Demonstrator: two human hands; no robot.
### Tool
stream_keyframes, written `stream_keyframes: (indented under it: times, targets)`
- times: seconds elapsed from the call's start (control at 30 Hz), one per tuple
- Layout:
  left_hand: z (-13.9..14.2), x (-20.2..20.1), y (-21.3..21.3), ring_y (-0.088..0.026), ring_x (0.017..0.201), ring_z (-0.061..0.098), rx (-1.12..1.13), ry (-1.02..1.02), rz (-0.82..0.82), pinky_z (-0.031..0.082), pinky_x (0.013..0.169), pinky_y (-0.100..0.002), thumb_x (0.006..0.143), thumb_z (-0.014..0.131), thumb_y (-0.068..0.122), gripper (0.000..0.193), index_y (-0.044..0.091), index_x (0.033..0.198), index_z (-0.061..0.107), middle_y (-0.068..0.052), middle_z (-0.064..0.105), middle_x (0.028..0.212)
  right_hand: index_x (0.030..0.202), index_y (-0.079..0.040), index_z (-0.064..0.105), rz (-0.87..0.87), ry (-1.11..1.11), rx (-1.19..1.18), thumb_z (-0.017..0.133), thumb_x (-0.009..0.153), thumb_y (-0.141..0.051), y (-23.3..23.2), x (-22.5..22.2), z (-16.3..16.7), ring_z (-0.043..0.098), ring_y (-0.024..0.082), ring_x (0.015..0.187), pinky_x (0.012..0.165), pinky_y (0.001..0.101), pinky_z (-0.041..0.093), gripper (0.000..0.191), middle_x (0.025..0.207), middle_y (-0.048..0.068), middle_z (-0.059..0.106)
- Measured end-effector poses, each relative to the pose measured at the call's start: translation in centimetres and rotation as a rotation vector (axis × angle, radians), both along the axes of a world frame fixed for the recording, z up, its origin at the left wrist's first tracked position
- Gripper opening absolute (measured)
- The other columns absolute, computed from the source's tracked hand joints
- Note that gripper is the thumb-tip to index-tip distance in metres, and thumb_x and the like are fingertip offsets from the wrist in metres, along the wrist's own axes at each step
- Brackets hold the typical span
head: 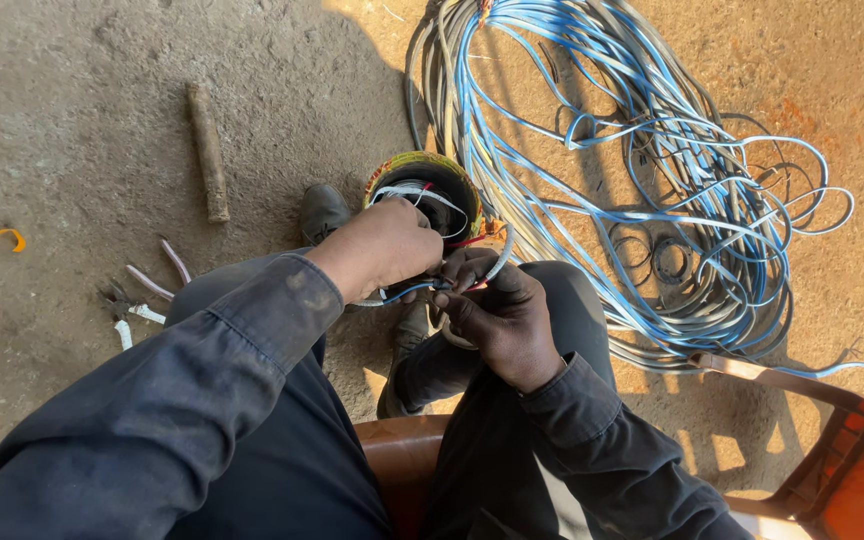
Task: The person sits on a chair and wraps the stripped ends of electrical wires with white electrical tape, working on their lap. They pull tape from the roll, wind it around each wire end, and place the taped wires into a bucket holding other wires.
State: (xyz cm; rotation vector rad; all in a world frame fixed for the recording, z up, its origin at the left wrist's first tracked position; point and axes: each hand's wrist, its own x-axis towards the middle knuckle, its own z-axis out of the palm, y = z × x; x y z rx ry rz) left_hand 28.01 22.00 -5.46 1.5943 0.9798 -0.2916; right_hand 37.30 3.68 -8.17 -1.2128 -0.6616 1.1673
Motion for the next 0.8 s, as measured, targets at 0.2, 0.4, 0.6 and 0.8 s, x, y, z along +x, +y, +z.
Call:
stream_keyframes:
  times: [0.2,0.4,0.6,0.8]
  targets:
    - [-0.5,0.0,-0.3,-0.029,0.1,0.074,0.121,0.026,-0.156,0.057,0.086,-0.04,0.075,0.063,0.014,0.038,0.002,0.109,0.072,-0.019,0.075,0.105,0.118,-0.004,0.055,0.105,-0.047,0.01,0.066,0.1,0.008,-0.5,0.6,0.3,0.065,0.011,0.095,0.082,0.029,0.056,0.024,0.112,0.009,0.063]
    - [-0.8,-3.5,-1.3,-0.033,0.105,0.071,0.27,-0.248,-0.222,0.052,0.093,-0.043,0.08,0.062,0.014,0.062,0.008,0.14,0.051,-0.019,0.073,0.111,0.141,-0.006,0.043,0.162,-0.004,-0.071,0.064,0.095,0.007,0.4,0.3,0.9,0.06,0.011,0.11,0.089,0.0288,0.052,0.052,0.124,0.006,0.062]
    - [-0.8,-2.7,-1.5,-0.038,0.106,0.069,0.394,-0.282,-0.282,0.053,0.094,-0.046,0.081,0.062,0.011,0.055,0.009,0.136,0.057,-0.02,0.072,0.11,0.14,-0.003,0.045,0.219,-0.035,-0.02,0.065,0.094,0.008,0.5,0.0,0.5,0.059,0.01,0.119,0.099,0.0274,0.051,0.051,0.127,0.004,0.06]
    - [3.0,-3.0,-2.2,-0.038,0.112,0.068,0.798,-0.345,-0.047,0.054,0.095,-0.047,0.095,0.056,0.013,0.033,0.006,0.127,0.059,-0.017,0.064,0.126,0.139,-0.002,0.043,0.234,0.271,-0.021,0.066,0.097,0.008,0.0,0.9,-0.7,0.049,0.008,0.072,0.059,0.0241,0.041,0.048,0.102,0.005,0.057]
